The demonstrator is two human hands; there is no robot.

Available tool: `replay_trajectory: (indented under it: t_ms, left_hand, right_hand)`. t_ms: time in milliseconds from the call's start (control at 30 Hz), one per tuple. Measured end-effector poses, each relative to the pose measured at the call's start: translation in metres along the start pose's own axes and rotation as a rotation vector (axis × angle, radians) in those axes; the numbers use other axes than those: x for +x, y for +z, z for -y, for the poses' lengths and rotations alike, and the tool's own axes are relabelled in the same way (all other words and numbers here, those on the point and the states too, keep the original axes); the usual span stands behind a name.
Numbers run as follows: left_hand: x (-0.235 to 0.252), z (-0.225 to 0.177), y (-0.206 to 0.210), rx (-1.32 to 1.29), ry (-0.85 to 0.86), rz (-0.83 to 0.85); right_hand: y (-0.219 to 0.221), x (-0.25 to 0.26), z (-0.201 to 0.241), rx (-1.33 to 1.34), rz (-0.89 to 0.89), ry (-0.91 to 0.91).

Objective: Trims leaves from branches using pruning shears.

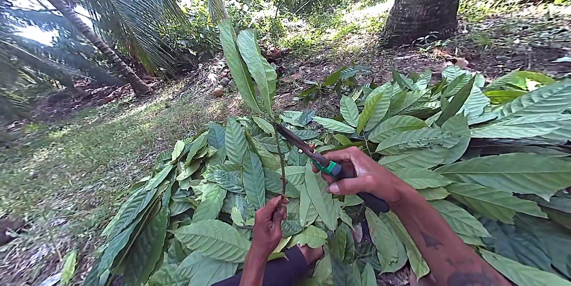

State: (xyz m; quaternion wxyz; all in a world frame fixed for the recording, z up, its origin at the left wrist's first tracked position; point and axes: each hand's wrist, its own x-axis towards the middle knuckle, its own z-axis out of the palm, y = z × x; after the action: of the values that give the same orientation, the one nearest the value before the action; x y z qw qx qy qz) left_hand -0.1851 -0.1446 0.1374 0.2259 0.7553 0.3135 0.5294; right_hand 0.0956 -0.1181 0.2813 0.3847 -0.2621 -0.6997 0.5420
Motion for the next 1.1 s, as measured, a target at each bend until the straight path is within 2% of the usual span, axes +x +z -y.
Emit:
replay_trajectory:
  t_ms: [367,433,533,633,733,900,1100]
  left_hand:
    - [-0.006,0.007,-0.003,0.113,-0.013,-0.106]
    - [-0.007,0.009,-0.003,0.176,-0.014,-0.166]
    - [-0.006,0.007,-0.006,0.362,-0.079,-0.262]
    - [-0.004,0.004,-0.012,0.529,-0.15,-0.303]
    - [0.001,0.0,-0.013,0.606,-0.181,-0.333]
    - [0.007,-0.001,-0.009,0.658,-0.197,-0.352]
    - [0.003,0.003,-0.008,0.67,-0.2,-0.35]
  right_hand:
    - [0.016,-0.006,-0.006,0.033,-0.173,0.07]
    - [0.021,-0.005,-0.007,-0.131,-0.263,0.089]
    - [0.029,-0.003,-0.009,-0.526,-0.468,0.174]
    - [0.035,-0.003,-0.02,-0.758,-0.623,0.082]
    - [0.042,-0.001,-0.025,-0.868,-0.684,-0.01]
    - [0.05,0.014,-0.035,-0.978,-0.791,-0.053]
    - [0.055,0.033,-0.034,-1.085,-0.812,-0.078]
